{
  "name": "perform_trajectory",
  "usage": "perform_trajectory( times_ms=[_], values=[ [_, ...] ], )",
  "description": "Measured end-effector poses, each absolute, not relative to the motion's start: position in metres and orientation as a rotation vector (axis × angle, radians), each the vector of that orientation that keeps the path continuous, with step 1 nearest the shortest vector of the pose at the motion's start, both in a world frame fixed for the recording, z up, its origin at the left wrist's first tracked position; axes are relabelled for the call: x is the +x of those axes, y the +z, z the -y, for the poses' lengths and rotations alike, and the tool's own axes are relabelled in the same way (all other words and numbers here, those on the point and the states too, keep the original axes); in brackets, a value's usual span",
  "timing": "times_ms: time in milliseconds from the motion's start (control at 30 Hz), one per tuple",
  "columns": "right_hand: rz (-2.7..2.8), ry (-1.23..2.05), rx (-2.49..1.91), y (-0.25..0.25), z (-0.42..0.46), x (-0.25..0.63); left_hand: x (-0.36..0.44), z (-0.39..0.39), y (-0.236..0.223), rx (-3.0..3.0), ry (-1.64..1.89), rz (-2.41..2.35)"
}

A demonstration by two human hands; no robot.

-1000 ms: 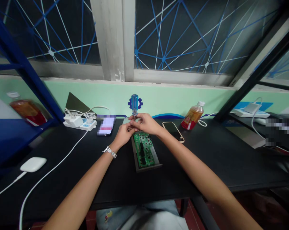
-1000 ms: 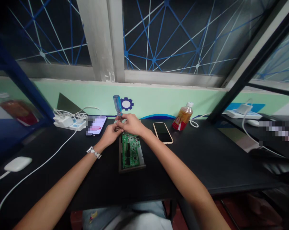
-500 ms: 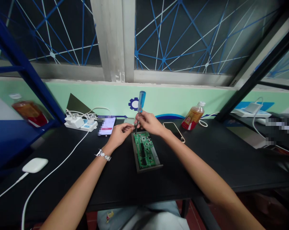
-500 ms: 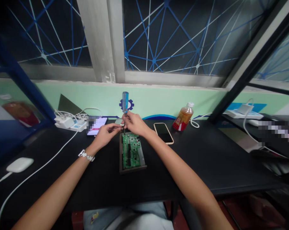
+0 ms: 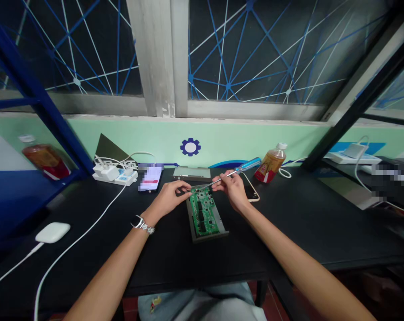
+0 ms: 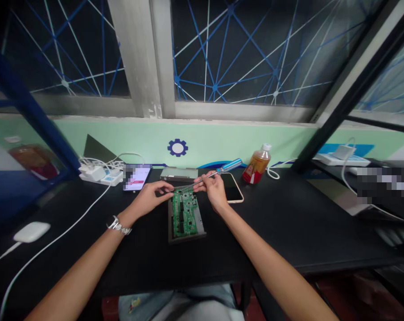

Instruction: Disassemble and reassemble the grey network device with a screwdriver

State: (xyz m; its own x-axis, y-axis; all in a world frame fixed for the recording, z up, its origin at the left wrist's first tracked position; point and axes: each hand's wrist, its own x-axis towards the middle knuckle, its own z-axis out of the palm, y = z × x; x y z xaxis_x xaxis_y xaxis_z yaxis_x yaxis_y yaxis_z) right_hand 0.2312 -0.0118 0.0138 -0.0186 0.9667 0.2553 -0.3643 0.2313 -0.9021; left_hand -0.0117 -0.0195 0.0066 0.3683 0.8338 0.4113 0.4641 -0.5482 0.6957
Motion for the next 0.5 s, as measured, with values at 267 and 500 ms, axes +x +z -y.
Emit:
perform_trajectory(
  times_ms=[267,500],
  values=[
    [1.009,1.251,-0.666,0.007,0.016,0.226,-0.002,0.026,0.011,2.247,1.009,-1.106],
    [1.053,1.253,-0.639,0.001,0.017,0.225,0.001,0.027,0.007,2.291,1.052,-1.110]
  ],
)
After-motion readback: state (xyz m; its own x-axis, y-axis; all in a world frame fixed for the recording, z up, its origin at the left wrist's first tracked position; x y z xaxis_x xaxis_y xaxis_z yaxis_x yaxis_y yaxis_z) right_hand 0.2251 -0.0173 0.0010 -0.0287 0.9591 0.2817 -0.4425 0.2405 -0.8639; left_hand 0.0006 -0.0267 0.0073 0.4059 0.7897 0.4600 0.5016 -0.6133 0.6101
